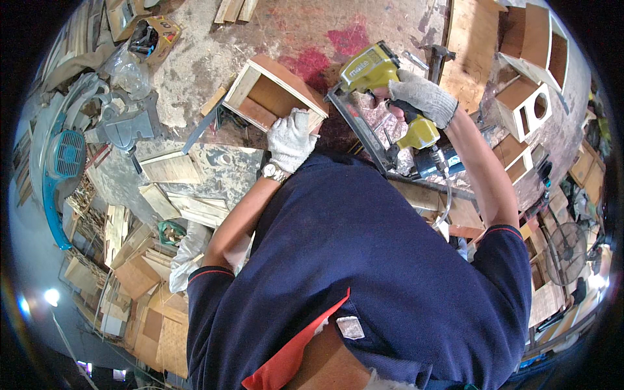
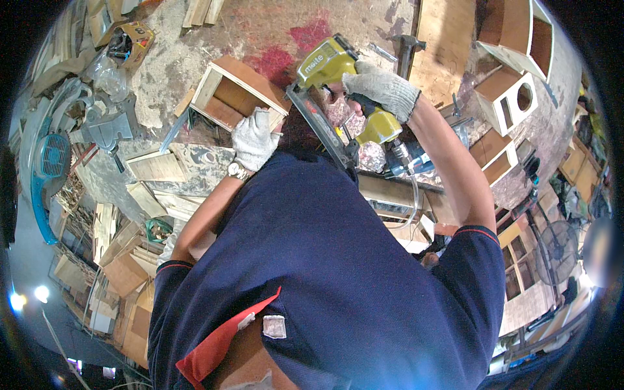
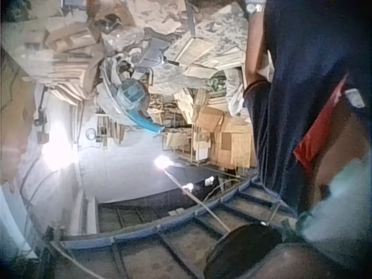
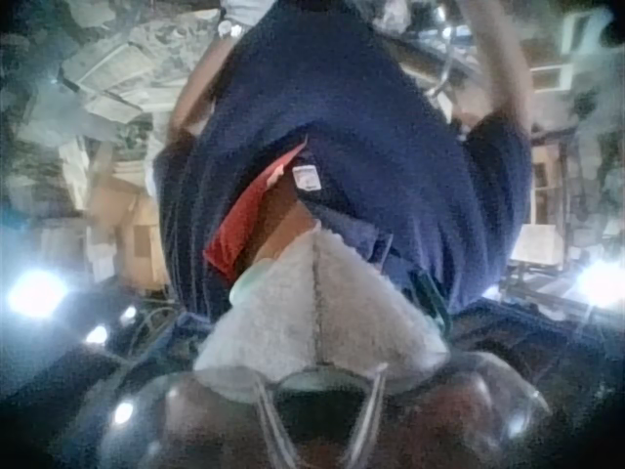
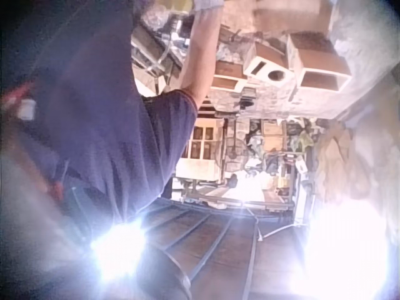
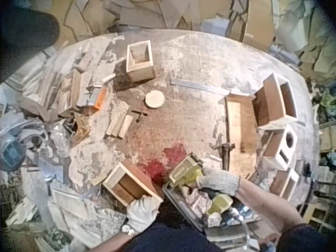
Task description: The person assembles small wooden boxes by aligning pieces and fastening them with a nail gun, then drills holes into a flat wooden piece. The person handles multiple box components and uses power tools to join and modify the wood.
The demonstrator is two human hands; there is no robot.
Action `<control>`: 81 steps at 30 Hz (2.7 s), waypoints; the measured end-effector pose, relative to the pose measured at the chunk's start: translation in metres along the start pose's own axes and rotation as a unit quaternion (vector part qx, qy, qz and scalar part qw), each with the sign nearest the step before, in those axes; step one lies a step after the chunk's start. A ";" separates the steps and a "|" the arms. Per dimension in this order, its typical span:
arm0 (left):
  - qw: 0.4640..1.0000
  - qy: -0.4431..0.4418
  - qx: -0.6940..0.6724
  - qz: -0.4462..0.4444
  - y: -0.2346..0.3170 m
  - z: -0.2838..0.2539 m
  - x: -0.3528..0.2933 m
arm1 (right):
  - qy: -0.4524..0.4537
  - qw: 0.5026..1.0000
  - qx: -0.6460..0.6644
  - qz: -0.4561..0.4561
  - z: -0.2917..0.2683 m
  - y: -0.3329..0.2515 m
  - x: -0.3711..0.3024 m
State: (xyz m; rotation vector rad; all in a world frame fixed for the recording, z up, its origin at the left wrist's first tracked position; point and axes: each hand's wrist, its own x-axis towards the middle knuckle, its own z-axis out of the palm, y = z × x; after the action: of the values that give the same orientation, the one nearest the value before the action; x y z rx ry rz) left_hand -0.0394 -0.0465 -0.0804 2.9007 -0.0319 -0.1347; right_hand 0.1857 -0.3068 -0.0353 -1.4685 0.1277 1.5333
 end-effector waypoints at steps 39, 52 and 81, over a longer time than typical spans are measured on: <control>0.909 -0.128 0.088 0.387 0.008 -0.049 0.186 | 0.225 0.779 0.562 -0.163 0.118 0.085 -0.096; 0.905 -0.015 0.145 0.401 -0.001 -0.019 0.183 | 0.224 0.816 0.509 -0.161 0.120 0.079 -0.084; 0.914 -0.068 0.134 0.377 -0.001 -0.027 0.186 | 0.152 0.747 0.629 -0.151 0.117 0.104 -0.062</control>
State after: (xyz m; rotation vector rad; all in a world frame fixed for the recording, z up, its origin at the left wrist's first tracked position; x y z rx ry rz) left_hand 0.1479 -0.0456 -0.0711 2.8890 -1.2579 -0.2012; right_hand 0.0204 -0.3187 -0.0081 -0.5282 0.8866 0.5792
